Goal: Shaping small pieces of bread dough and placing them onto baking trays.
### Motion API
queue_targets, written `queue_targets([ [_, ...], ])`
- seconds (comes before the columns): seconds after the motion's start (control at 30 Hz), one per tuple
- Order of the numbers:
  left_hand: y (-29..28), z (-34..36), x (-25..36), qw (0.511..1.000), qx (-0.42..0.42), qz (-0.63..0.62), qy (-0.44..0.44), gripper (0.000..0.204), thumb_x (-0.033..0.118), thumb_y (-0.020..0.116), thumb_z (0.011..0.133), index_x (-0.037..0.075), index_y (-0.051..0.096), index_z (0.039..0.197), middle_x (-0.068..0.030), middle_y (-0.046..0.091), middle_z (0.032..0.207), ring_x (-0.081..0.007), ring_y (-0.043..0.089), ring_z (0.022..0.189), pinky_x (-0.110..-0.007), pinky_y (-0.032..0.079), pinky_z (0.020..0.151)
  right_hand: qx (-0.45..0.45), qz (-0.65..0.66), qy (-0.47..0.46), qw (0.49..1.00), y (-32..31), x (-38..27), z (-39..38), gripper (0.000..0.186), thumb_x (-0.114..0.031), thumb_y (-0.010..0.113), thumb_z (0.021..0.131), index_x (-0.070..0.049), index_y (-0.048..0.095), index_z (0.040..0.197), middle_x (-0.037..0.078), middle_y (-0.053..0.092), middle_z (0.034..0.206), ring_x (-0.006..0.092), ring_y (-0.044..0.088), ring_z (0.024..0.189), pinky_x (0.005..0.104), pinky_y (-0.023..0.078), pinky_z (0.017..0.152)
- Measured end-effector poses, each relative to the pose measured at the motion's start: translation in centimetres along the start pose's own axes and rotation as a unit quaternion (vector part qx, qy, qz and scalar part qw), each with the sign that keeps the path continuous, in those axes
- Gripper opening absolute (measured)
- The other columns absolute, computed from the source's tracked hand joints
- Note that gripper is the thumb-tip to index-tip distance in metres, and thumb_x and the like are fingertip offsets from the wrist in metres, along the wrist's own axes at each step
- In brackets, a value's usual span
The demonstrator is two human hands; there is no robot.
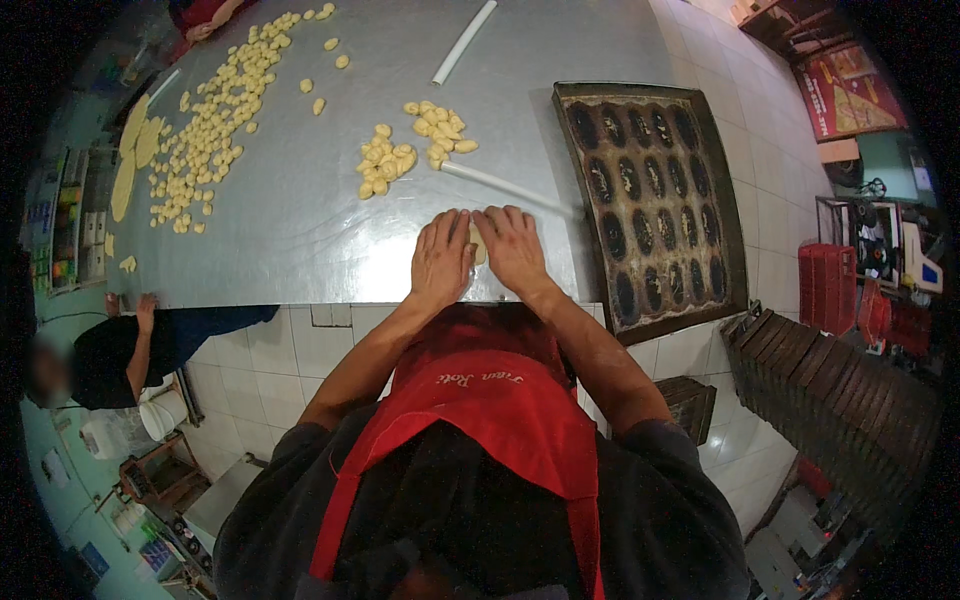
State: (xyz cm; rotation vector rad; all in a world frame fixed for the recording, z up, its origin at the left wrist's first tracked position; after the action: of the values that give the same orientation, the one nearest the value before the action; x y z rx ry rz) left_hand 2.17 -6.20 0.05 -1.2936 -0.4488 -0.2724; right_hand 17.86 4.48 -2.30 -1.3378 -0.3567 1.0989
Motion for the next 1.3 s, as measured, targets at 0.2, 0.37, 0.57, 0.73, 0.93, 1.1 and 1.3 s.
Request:
queue_targets([
  [0.2, -0.1, -4.3, 1.0, 0.996, -0.066, -0.001, 0.065, 0.052, 0.016, 0.059, 0.105, -0.008, 0.054, 0.152, -0.0263, 0.052, 0.154, -0.0428, 0.049, 0.145, -0.049, 0.039, 0.124, -0.072, -0.031, -0.074, 0.994, -2.5, -3.7, 0.3, 0.048, -0.012, 0.064, 0.092, -0.003, 0.071, 0.138, 0.012, 0.066, 0.141, 0.0319, 0.059, 0.129, 0.048, 0.045, 0.105],
  [0.37, -1.5, -3.5, -1.7, 0.982, -0.105, -0.157, 0.017, 0.039, 0.01, 0.066, 0.097, -0.008, 0.062, 0.131, -0.0258, 0.064, 0.129, -0.044, 0.061, 0.121, -0.051, 0.048, 0.109, -0.233, 0.04, 0.093, 0.967, -0.1, -5.4, 7.0, 0.056, -0.013, 0.065, 0.09, -0.004, 0.066, 0.145, 0.017, 0.062, 0.149, 0.0364, 0.057, 0.135, 0.0591, 0.041, 0.112],
  [0.57, -7.3, 0.9, -13.8, 0.941, 0.157, -0.08, -0.29, 0.051, 0.02, 0.074, 0.099, -0.008, 0.06, 0.14, -0.0302, 0.062, 0.128, -0.048, 0.055, 0.126, -0.054, 0.046, 0.107, -0.057, -0.034, 0.006, 0.998, 1.5, -9.0, 4.4, 0.072, -0.036, 0.069, 0.098, -0.001, 0.049, 0.157, 0.028, 0.044, 0.161, 0.0485, 0.041, 0.149, 0.0634, 0.031, 0.122],
  [0.73, -5.9, 4.6, -18.6, 0.94, 0.041, -0.201, -0.272, 0.026, 0.018, 0.081, 0.094, -0.001, 0.065, 0.103, -0.0218, 0.07, 0.102, -0.0397, 0.068, 0.094, -0.047, 0.056, 0.087, -0.006, -0.004, 0.003, 1.0, 2.0, -7.7, 6.9, 0.063, -0.031, 0.078, 0.094, 0.0, 0.057, 0.144, 0.024, 0.055, 0.146, 0.0435, 0.052, 0.135, 0.0549, 0.04, 0.113],
  [0.93, -10.9, -2.2, -23.7, 0.872, 0.252, -0.189, -0.374, 0.025, 0.012, 0.078, 0.1, -0.004, 0.067, 0.116, -0.0127, 0.077, 0.098, -0.0177, 0.072, 0.089, -0.032, 0.058, 0.083, -0.066, 0.157, 0.049, 0.984, -0.4, -6.0, 4.9, 0.051, -0.017, 0.081, 0.088, 0.001, 0.064, 0.132, 0.017, 0.063, 0.129, 0.0367, 0.055, 0.125, 0.0489, 0.046, 0.106],
  [1.1, -9.5, -5.1, -18.8, 0.881, 0.203, -0.287, -0.316, 0.02, 0.012, 0.077, 0.102, -0.003, 0.072, 0.114, -0.0081, 0.074, 0.101, -0.0116, 0.068, 0.091, -0.027, 0.056, 0.084, -0.03, 0.198, 0.058, 0.978, -3.0, -0.7, 1.9, 0.027, -0.009, 0.082, 0.085, -0.003, 0.076, 0.111, 0.015, 0.073, 0.111, 0.0368, 0.066, 0.109, 0.0495, 0.054, 0.096],
  [1.3, -4.2, -0.8, -9.4, 0.83, 0.086, -0.43, -0.344, 0.026, 0.004, 0.075, 0.101, 0.001, 0.07, 0.127, -0.005, 0.074, 0.112, -0.012, 0.068, 0.098, -0.028, 0.056, 0.092, 0.405, 0.245, 0.166, 0.865, -10.2, 10.0, 11.9, 0.032, -0.012, 0.085, 0.094, -0.001, 0.066, 0.117, 0.012, 0.074, 0.103, 0.0136, 0.069, 0.078, 0.0283, 0.057, 0.071],
])
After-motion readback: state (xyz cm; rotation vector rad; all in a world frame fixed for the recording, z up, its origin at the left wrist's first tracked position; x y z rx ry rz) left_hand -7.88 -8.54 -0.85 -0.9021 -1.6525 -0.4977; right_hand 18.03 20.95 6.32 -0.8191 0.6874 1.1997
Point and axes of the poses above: each hand's wrist, its own z-axis towards the middle knuckle, its own y-axis out of the palm, x = y × z, the point moved 2 cm from there along z, towards the middle knuckle
